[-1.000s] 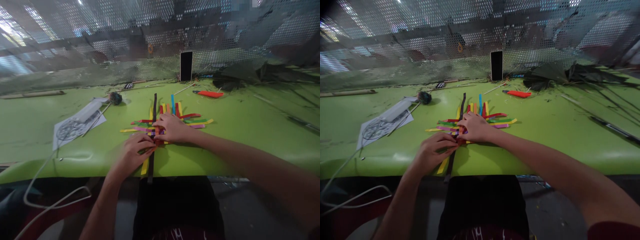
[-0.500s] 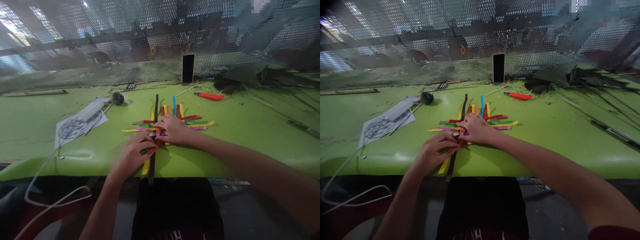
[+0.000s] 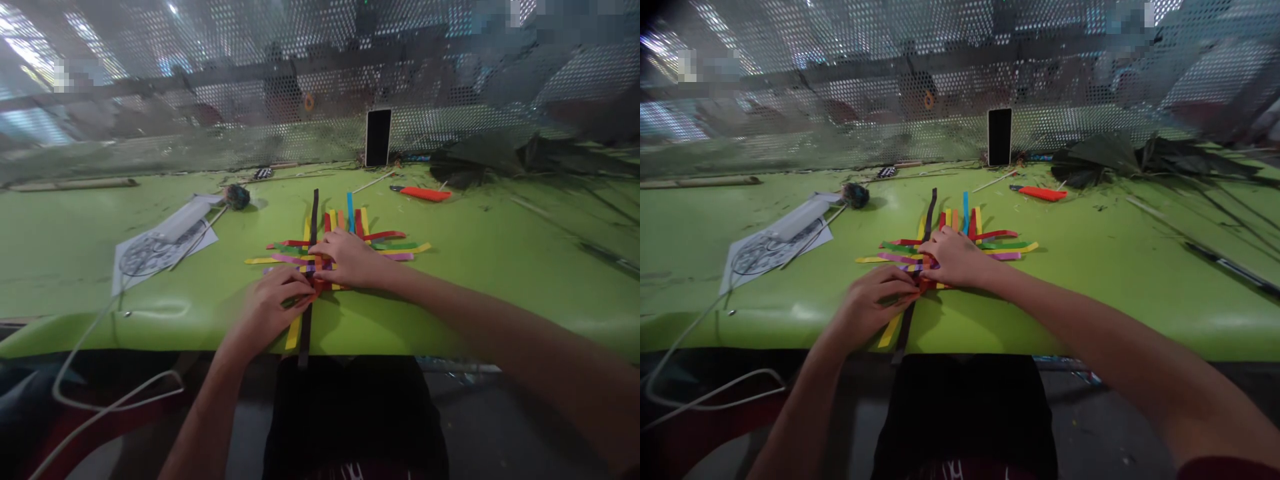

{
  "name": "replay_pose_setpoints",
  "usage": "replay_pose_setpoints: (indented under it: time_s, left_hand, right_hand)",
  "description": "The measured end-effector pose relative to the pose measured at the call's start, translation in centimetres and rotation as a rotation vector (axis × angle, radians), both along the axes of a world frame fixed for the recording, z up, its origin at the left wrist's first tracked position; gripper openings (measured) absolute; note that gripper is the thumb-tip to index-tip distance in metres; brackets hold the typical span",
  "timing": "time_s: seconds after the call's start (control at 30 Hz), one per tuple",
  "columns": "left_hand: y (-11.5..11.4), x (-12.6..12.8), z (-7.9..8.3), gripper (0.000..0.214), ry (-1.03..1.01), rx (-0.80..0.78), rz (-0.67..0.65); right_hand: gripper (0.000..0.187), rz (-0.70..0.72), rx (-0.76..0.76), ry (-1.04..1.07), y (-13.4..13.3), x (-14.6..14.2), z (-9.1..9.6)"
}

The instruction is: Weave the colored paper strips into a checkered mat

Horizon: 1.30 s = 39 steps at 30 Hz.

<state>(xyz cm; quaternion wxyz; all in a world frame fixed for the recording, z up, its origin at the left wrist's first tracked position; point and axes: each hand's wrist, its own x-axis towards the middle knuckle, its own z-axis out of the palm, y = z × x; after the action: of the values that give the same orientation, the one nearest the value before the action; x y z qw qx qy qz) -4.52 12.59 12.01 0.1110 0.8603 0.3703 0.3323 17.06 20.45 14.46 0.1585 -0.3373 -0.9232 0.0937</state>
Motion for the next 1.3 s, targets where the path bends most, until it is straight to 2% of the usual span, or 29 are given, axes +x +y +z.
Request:
replay_pose_setpoints:
  time_s: [0.27, 0.43, 0.57, 0.73, 0.8, 0.97, 1.07, 1.2, 1.3]
  left_hand:
    - [0.0, 0.2, 0.0, 0.007, 0.034, 0.01, 0.065]
    - [0.5, 0.5, -0.2, 0.008, -0.024, -0.08, 0.15]
    - [0.8, 0.7, -0.4, 0.007, -0.073, -0.147, 0.218]
    - [0.9, 1.1, -0.8, 0.01, -0.085, -0.154, 0.254]
    - [0.8, 1.1, -0.9, 0.012, -0.095, -0.154, 0.26]
    - [0.7, 1.5, -1.0, 0.012, -0.111, -0.12, 0.268]
    - [0.6, 2.1, -0.7, 0.005, -0.047, -0.081, 0.313]
    - [0.4, 2.6, -0.4, 0.019, 0.042, -0.016, 0.348]
    - [0.3, 2.5, -0.3, 0.016, 0.056, 0.017, 0.314]
  right_hand:
    - [0.043, 0.003, 0.038, -0.061, -0.2, -0.1, 0.2]
    - [0.035, 0.051, -0.023, -0.016, 0.6, 0.5, 0.2]
    - [0.046, 0.056, -0.067, 0.066, 1.2, 1.0, 0.0]
    - [0.027, 0.018, 0.009, -0.02, 1.2, 0.1, -0.3]
    - [0.024, -0.006, 0.012, 0.014, 1.4, -0.2, -0.4]
    - [0.025, -0.091, -0.181, 0.299, 2.0, 0.2, -0.6]
    - [0.024, -0.128, -0.26, 0.374, 2.1, 0.6, -0.6]
    - [0.024, -0.135, -0.229, 0.342, 1.9, 0.8, -0.7]
    - [0.024, -0.13, -0.194, 0.321, 1.9, 0.8, -0.8]
